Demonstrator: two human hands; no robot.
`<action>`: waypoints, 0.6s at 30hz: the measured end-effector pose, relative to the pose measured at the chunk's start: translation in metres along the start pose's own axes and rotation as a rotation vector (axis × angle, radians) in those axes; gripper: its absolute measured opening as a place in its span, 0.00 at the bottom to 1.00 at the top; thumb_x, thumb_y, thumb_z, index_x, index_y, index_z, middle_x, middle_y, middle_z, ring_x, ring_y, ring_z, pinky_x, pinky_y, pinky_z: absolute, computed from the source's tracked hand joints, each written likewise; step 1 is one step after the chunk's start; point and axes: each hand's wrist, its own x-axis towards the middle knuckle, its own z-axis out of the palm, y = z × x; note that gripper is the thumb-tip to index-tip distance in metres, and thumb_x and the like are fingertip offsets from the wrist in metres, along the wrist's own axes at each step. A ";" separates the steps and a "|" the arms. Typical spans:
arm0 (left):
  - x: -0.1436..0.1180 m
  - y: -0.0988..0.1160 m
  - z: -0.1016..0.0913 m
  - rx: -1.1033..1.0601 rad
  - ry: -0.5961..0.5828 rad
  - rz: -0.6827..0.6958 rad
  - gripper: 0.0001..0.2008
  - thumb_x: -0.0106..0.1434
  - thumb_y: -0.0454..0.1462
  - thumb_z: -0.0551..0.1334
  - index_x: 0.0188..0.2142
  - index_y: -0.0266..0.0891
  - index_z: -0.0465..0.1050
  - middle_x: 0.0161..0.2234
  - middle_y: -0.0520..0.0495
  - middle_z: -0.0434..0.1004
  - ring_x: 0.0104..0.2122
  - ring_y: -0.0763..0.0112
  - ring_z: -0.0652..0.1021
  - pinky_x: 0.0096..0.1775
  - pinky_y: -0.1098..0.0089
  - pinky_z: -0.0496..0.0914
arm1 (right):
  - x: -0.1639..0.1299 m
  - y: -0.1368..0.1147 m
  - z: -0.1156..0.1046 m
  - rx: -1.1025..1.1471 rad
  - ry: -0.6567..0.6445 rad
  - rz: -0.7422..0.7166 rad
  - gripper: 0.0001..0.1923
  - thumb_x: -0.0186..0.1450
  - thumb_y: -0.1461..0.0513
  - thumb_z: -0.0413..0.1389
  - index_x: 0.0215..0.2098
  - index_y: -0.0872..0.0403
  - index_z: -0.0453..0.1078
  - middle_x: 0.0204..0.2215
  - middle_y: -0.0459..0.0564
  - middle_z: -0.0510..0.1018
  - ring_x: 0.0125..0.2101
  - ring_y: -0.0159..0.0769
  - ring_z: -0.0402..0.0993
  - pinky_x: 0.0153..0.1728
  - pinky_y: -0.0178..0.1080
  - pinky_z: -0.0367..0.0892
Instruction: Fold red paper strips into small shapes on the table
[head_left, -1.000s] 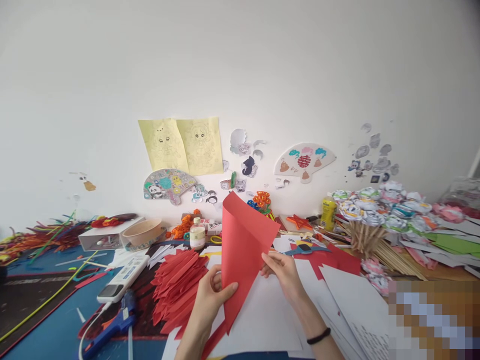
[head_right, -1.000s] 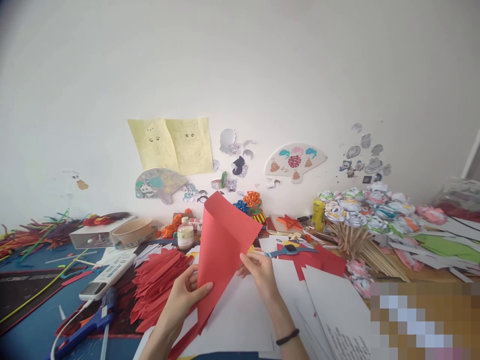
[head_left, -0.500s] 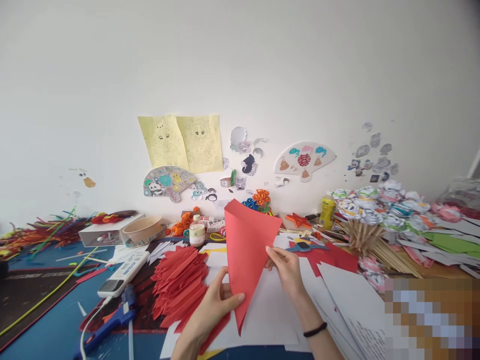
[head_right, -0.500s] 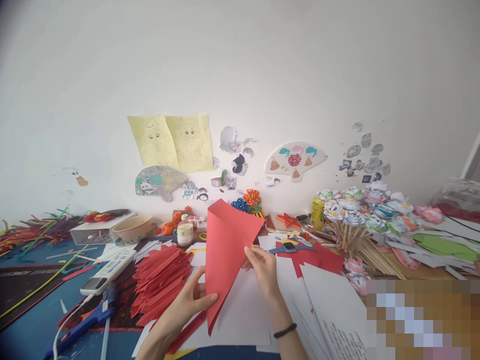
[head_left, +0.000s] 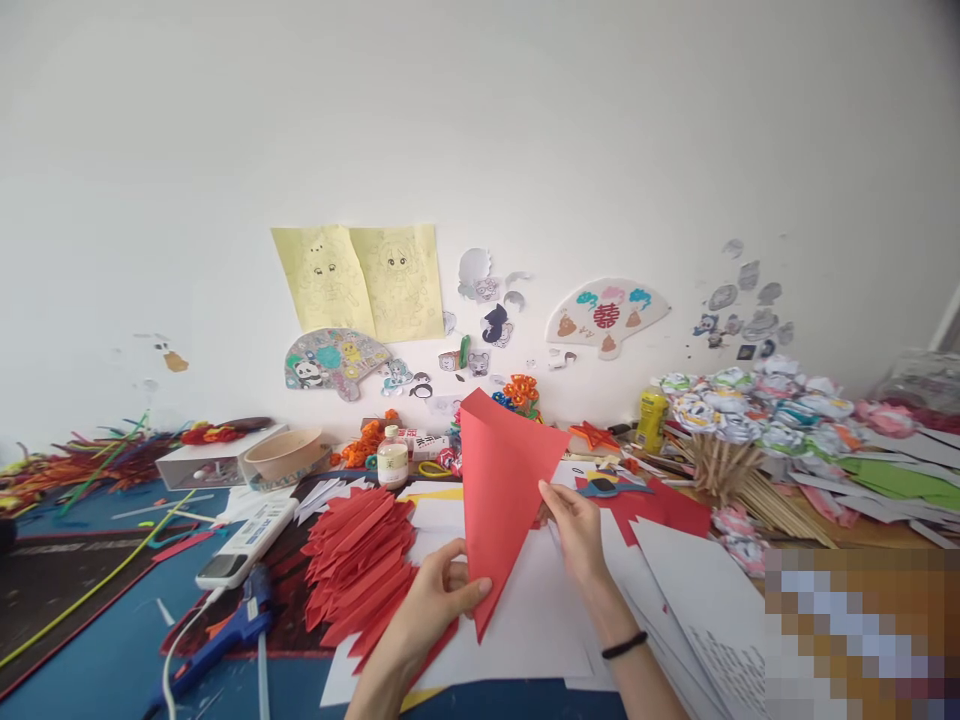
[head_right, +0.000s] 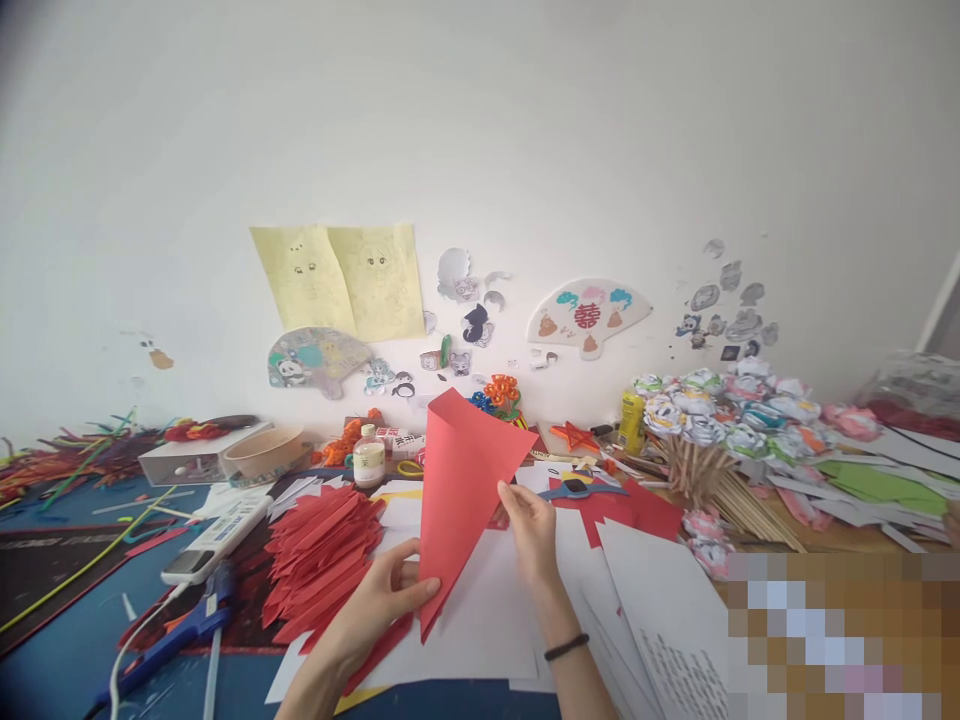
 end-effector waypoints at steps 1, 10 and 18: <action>-0.001 0.001 0.001 0.020 -0.010 -0.011 0.22 0.47 0.47 0.71 0.38 0.38 0.74 0.27 0.43 0.80 0.28 0.61 0.79 0.29 0.69 0.71 | 0.000 0.000 -0.001 0.015 0.005 -0.001 0.17 0.59 0.50 0.59 0.22 0.55 0.69 0.18 0.44 0.70 0.21 0.33 0.64 0.23 0.35 0.61; 0.002 -0.003 0.001 0.051 0.106 -0.011 0.23 0.42 0.47 0.73 0.36 0.38 0.74 0.22 0.48 0.77 0.25 0.63 0.78 0.29 0.70 0.68 | 0.002 0.008 -0.001 0.106 -0.136 0.137 0.16 0.57 0.51 0.61 0.28 0.56 0.72 0.22 0.48 0.74 0.22 0.34 0.67 0.24 0.36 0.63; 0.008 -0.014 -0.006 0.074 0.074 0.023 0.24 0.44 0.47 0.72 0.38 0.37 0.72 0.21 0.50 0.75 0.24 0.66 0.77 0.27 0.72 0.67 | -0.002 0.004 -0.001 0.147 -0.227 0.175 0.22 0.62 0.47 0.55 0.30 0.58 0.74 0.24 0.52 0.77 0.23 0.36 0.71 0.24 0.37 0.65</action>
